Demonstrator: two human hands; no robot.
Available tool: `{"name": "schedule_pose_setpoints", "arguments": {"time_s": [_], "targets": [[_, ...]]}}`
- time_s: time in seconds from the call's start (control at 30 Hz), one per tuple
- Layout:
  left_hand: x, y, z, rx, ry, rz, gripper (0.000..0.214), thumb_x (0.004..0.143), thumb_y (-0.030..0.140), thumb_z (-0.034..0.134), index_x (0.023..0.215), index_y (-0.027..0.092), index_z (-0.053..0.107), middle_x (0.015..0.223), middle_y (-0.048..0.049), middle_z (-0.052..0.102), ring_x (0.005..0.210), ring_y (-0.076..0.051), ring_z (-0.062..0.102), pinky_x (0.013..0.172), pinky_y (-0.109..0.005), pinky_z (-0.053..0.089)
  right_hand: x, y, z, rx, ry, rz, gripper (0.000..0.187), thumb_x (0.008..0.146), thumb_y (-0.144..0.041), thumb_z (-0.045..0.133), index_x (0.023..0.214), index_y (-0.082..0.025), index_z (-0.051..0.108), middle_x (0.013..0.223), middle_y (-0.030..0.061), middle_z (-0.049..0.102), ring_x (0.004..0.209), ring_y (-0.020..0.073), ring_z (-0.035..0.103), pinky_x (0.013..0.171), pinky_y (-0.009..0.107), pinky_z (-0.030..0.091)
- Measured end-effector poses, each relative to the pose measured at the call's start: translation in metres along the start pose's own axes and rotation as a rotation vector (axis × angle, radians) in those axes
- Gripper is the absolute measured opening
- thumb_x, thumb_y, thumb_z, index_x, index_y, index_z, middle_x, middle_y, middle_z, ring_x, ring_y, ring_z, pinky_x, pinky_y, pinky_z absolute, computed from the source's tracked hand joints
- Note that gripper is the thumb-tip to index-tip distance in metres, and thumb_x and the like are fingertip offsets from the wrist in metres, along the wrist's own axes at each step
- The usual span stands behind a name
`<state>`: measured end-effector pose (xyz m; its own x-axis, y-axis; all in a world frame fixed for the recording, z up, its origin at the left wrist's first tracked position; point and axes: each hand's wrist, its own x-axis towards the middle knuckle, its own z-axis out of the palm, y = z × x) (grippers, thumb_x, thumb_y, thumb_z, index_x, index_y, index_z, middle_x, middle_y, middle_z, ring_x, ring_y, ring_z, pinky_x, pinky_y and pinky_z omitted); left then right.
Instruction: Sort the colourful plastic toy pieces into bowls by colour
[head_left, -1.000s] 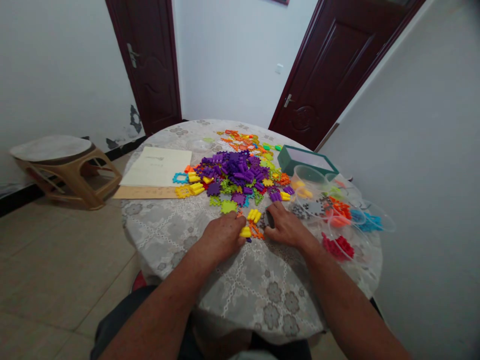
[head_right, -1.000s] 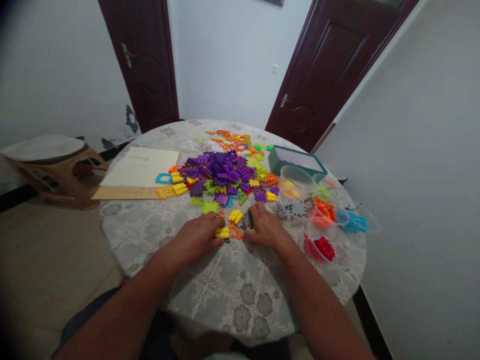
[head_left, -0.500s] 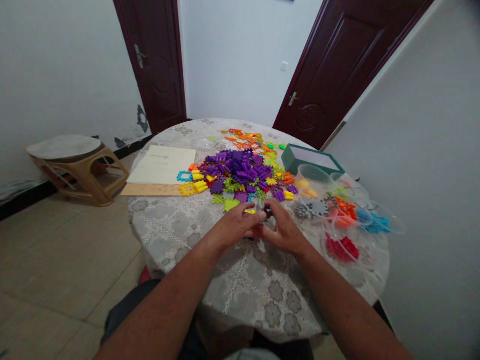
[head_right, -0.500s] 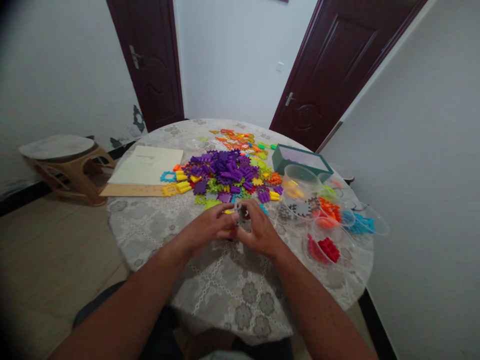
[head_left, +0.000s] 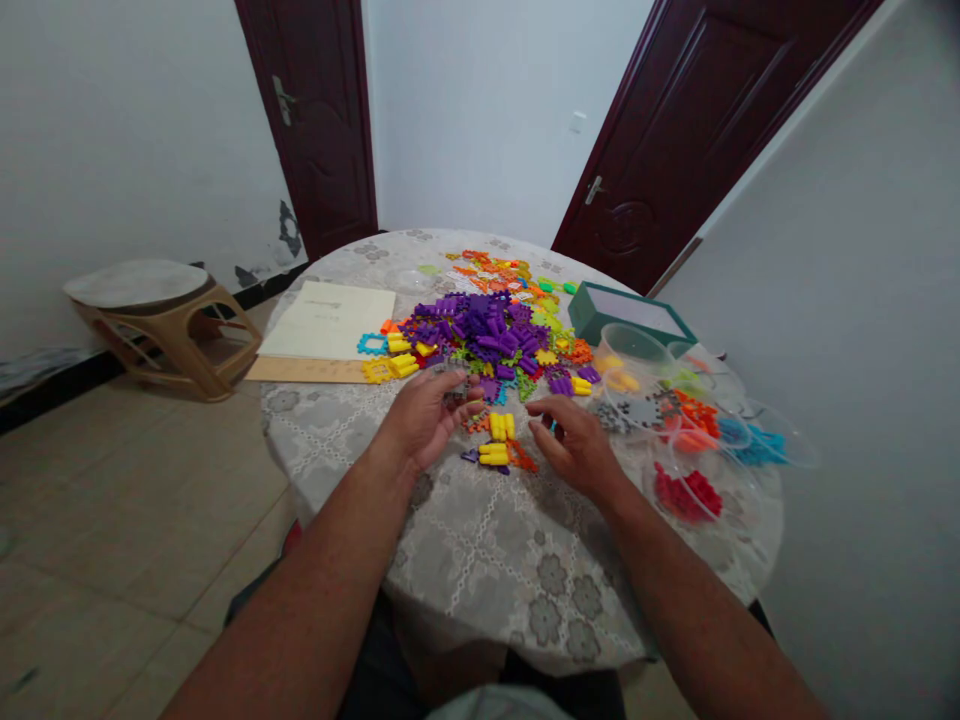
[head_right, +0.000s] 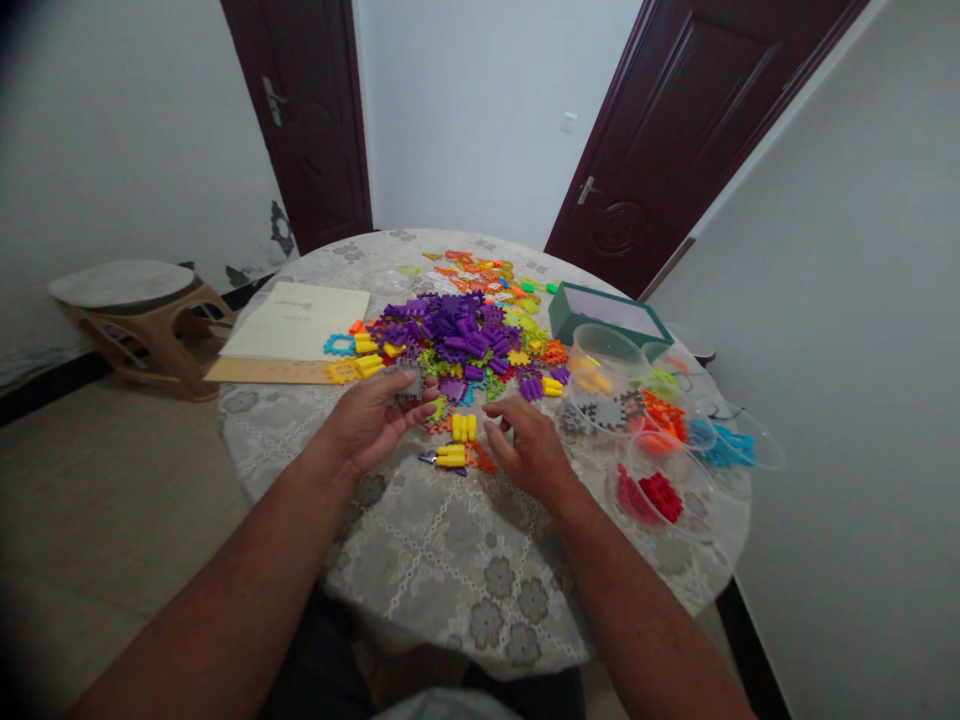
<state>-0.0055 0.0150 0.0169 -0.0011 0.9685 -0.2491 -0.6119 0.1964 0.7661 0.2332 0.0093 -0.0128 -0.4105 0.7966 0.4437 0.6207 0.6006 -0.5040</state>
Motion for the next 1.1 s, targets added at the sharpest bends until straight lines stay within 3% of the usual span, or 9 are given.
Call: {"name": "schedule_pose_setpoints", "arguments": {"time_s": [0.1, 0.17, 0.33, 0.43, 0.53, 0.7, 0.87, 0.97, 1.1], "targets": [[0.002, 0.006, -0.005, 0.009, 0.06, 0.01, 0.023, 0.09, 0.033, 0.072, 0.104, 0.016, 0.066, 0.091, -0.0041, 0.072, 0.066, -0.011, 0.066, 0.055, -0.02, 0.051, -0.001, -0.007, 0.007, -0.004, -0.093, -0.062, 0.025, 0.099, -0.024, 0.058, 0.123, -0.023, 0.065, 0.109, 0.0088, 0.069, 0.09, 0.0208, 0.065, 0.082, 0.037, 0.054], [0.001, 0.003, -0.005, 0.042, 0.021, -0.007, 0.031, 0.09, 0.042, 0.074, 0.106, 0.017, 0.066, 0.089, -0.0033, 0.071, 0.061, -0.01, 0.061, 0.051, -0.02, 0.047, -0.001, -0.015, 0.012, 0.027, -0.058, -0.094, 0.036, 0.099, -0.024, 0.058, 0.134, -0.025, 0.061, 0.119, 0.0104, 0.067, 0.097, 0.0221, 0.064, 0.085, 0.039, 0.055], [-0.01, -0.017, 0.004, 0.302, -0.297, -0.127, 0.054, 0.09, 0.066, 0.068, 0.113, 0.018, 0.067, 0.081, -0.002, 0.067, 0.056, -0.011, 0.053, 0.046, -0.021, 0.039, 0.002, -0.027, 0.017, 0.172, 0.144, -0.009, 0.056, 0.099, -0.026, 0.059, 0.153, -0.032, 0.045, 0.136, 0.0115, 0.06, 0.103, 0.0219, 0.064, 0.075, 0.035, 0.056], [-0.017, -0.027, 0.011, 0.52, -0.453, -0.093, 0.058, 0.093, 0.073, 0.057, 0.116, 0.021, 0.067, 0.074, 0.0005, 0.061, 0.059, -0.012, 0.053, 0.048, -0.022, 0.038, 0.002, -0.028, 0.015, 0.231, 0.111, 0.014, 0.046, 0.099, -0.027, 0.061, 0.145, -0.03, 0.054, 0.127, 0.0088, 0.067, 0.101, 0.0209, 0.064, 0.074, 0.033, 0.055], [-0.021, -0.03, 0.015, 0.642, -0.539, -0.056, 0.061, 0.096, 0.074, 0.051, 0.124, 0.022, 0.065, 0.074, 0.0008, 0.061, 0.06, -0.013, 0.054, 0.05, -0.024, 0.039, 0.001, -0.03, 0.016, 0.269, 0.077, 0.039, 0.02, 0.1, -0.028, 0.062, 0.119, -0.026, 0.067, 0.105, 0.0042, 0.071, 0.089, 0.0186, 0.064, 0.075, 0.032, 0.053], [-0.022, -0.02, 0.016, 0.681, -0.48, -0.06, 0.074, 0.095, 0.072, 0.056, 0.15, 0.022, 0.049, 0.094, -0.0071, 0.073, 0.072, -0.018, 0.068, 0.055, -0.026, 0.046, 0.001, -0.029, -0.001, 0.268, 0.163, 0.065, 0.014, 0.097, -0.03, 0.064, 0.11, -0.026, 0.068, 0.091, 0.0012, 0.07, 0.072, 0.017, 0.061, 0.067, 0.031, 0.05], [-0.013, -0.002, 0.006, 0.786, -0.272, 0.082, 0.071, 0.092, 0.068, 0.061, 0.143, 0.019, 0.056, 0.111, -0.0136, 0.075, 0.082, -0.022, 0.073, 0.058, -0.027, 0.051, 0.004, -0.003, -0.048, -0.29, 0.472, 0.153, 0.02, 0.101, -0.026, 0.054, 0.115, -0.024, 0.067, 0.109, 0.0121, 0.068, 0.105, 0.0293, 0.062, 0.097, 0.046, 0.05], [-0.004, 0.007, -0.005, 0.985, -0.206, 0.186, 0.065, 0.089, 0.065, 0.064, 0.135, 0.019, 0.063, 0.101, -0.0088, 0.076, 0.084, -0.023, 0.072, 0.06, -0.028, 0.05, 0.003, 0.017, -0.067, -0.578, 0.437, 0.286, 0.026, 0.103, -0.023, 0.049, 0.12, -0.021, 0.069, 0.115, 0.0155, 0.065, 0.113, 0.032, 0.058, 0.099, 0.046, 0.046], [0.0, 0.014, -0.016, 1.191, -0.205, 0.271, 0.059, 0.09, 0.06, 0.062, 0.132, 0.018, 0.066, 0.093, -0.0055, 0.075, 0.085, -0.024, 0.071, 0.068, -0.031, 0.05, 0.0, 0.029, -0.073, -0.793, 0.332, 0.518, 0.026, 0.104, -0.027, 0.054, 0.124, -0.021, 0.069, 0.117, 0.0127, 0.064, 0.097, 0.0251, 0.061, 0.076, 0.033, 0.044]]}}
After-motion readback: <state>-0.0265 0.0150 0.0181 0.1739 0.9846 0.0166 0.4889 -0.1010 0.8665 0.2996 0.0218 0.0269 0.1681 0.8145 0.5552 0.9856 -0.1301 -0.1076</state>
